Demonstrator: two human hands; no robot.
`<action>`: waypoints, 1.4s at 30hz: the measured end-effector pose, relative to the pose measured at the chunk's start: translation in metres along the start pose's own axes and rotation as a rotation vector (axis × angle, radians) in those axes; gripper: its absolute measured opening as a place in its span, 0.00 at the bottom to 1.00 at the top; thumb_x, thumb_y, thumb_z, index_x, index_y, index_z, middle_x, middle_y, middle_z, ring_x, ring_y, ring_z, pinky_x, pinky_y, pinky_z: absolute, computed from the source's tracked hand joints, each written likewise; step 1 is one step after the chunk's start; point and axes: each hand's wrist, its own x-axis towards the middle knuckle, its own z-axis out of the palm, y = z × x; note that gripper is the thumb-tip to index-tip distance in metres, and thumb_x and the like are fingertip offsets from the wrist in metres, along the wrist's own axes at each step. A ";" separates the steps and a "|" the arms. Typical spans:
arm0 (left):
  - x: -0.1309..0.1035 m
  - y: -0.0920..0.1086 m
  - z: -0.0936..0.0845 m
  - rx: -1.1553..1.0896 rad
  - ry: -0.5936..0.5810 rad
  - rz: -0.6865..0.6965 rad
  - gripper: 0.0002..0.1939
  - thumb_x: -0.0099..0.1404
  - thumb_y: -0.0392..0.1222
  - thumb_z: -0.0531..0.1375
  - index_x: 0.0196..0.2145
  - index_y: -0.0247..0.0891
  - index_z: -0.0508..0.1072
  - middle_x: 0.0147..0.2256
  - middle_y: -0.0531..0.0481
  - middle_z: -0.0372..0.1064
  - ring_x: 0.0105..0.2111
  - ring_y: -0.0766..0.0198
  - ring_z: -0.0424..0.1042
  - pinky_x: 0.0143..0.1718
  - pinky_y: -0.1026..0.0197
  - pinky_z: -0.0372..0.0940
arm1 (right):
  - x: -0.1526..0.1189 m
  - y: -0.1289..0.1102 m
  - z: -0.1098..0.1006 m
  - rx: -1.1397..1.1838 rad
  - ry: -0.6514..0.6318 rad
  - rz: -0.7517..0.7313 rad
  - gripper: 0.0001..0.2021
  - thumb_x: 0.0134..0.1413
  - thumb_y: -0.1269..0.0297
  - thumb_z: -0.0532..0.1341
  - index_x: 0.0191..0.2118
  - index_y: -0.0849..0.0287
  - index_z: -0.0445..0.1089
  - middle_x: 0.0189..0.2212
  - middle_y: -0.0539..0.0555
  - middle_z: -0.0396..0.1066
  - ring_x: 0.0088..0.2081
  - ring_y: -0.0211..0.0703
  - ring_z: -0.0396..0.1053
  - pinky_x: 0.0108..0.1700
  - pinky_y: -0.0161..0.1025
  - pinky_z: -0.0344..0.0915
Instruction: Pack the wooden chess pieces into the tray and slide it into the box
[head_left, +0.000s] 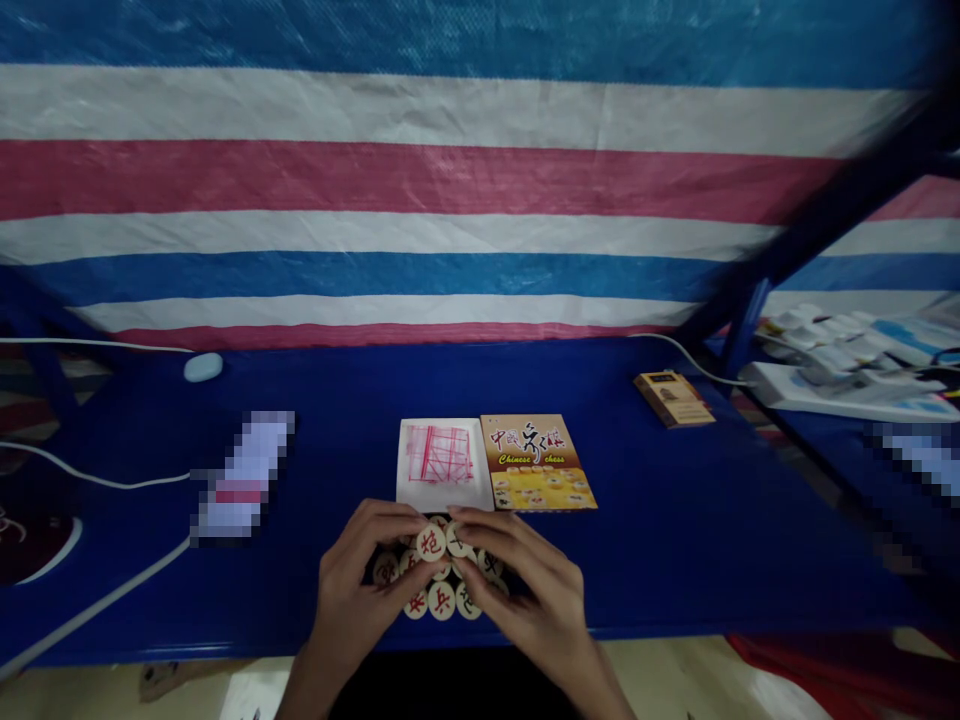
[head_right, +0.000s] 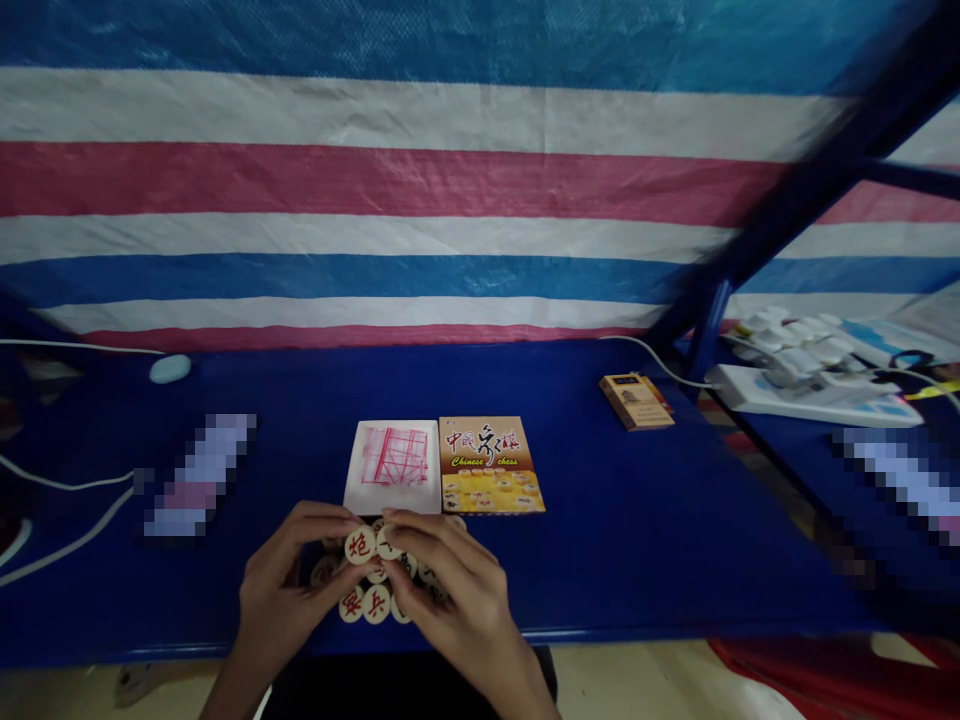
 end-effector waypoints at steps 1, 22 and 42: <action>0.001 0.000 0.000 0.020 0.005 0.007 0.14 0.60 0.38 0.71 0.43 0.40 0.74 0.38 0.48 0.75 0.38 0.62 0.75 0.36 0.61 0.72 | 0.000 0.000 0.000 0.006 0.002 0.007 0.21 0.58 0.78 0.64 0.54 0.51 0.70 0.52 0.53 0.76 0.52 0.44 0.76 0.51 0.45 0.77; -0.005 -0.004 0.002 -0.027 0.020 -0.063 0.14 0.59 0.35 0.71 0.42 0.40 0.74 0.34 0.51 0.72 0.33 0.65 0.73 0.31 0.64 0.70 | 0.003 -0.002 -0.001 0.079 0.044 0.029 0.18 0.55 0.79 0.66 0.48 0.52 0.70 0.48 0.53 0.77 0.50 0.44 0.76 0.47 0.44 0.78; -0.006 -0.002 0.002 -0.019 -0.019 -0.039 0.15 0.61 0.32 0.69 0.44 0.40 0.73 0.34 0.52 0.73 0.31 0.68 0.72 0.31 0.65 0.69 | 0.004 0.000 -0.008 0.053 -0.001 -0.064 0.16 0.55 0.79 0.67 0.47 0.56 0.72 0.49 0.56 0.78 0.49 0.45 0.77 0.49 0.45 0.77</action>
